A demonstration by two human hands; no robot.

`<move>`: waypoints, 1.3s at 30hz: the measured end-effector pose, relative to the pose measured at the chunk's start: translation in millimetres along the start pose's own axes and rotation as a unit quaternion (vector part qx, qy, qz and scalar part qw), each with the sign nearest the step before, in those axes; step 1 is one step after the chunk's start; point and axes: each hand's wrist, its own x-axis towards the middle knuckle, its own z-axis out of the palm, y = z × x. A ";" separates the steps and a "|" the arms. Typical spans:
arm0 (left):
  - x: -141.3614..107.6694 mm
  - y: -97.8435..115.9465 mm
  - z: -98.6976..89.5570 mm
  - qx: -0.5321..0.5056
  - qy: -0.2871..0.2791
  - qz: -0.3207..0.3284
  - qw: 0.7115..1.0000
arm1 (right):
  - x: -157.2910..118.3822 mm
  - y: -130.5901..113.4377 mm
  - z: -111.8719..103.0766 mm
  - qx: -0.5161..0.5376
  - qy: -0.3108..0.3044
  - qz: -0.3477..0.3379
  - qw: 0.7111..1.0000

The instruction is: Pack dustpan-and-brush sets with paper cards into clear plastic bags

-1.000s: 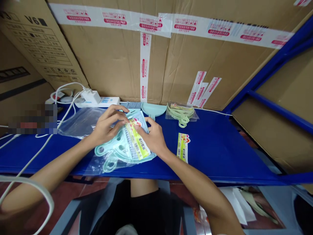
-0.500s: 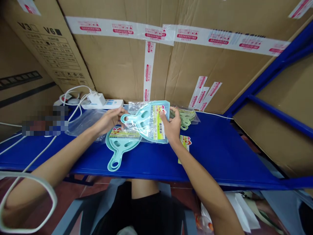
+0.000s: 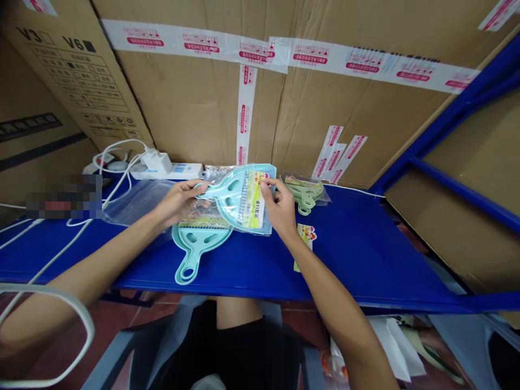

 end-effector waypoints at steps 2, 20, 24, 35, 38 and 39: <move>-0.3 2.3 -1.9 -0.009 0.032 -0.012 0.999 | 1.2 -3.1 -2.6 0.020 -0.062 0.008 0.998; 11.0 -6.7 -14.0 -0.030 0.110 0.052 0.992 | 8.4 8.5 -5.5 0.121 -0.060 0.043 0.990; 13.1 -8.7 -18.0 -0.040 0.133 0.031 0.990 | 8.6 8.6 -4.8 0.125 -0.055 0.051 0.989; 15.7 -8.1 -21.0 -0.055 0.176 0.043 0.982 | 1.3 2.5 -3.5 0.085 -0.081 0.015 0.993; 13.0 -4.7 -19.2 -0.050 0.171 0.055 0.982 | -1.4 -1.9 -2.2 0.099 -0.031 0.013 0.994; 11.8 -4.1 -18.0 -0.045 0.169 0.062 0.983 | -1.3 -2.7 -2.0 0.104 -0.002 0.012 0.994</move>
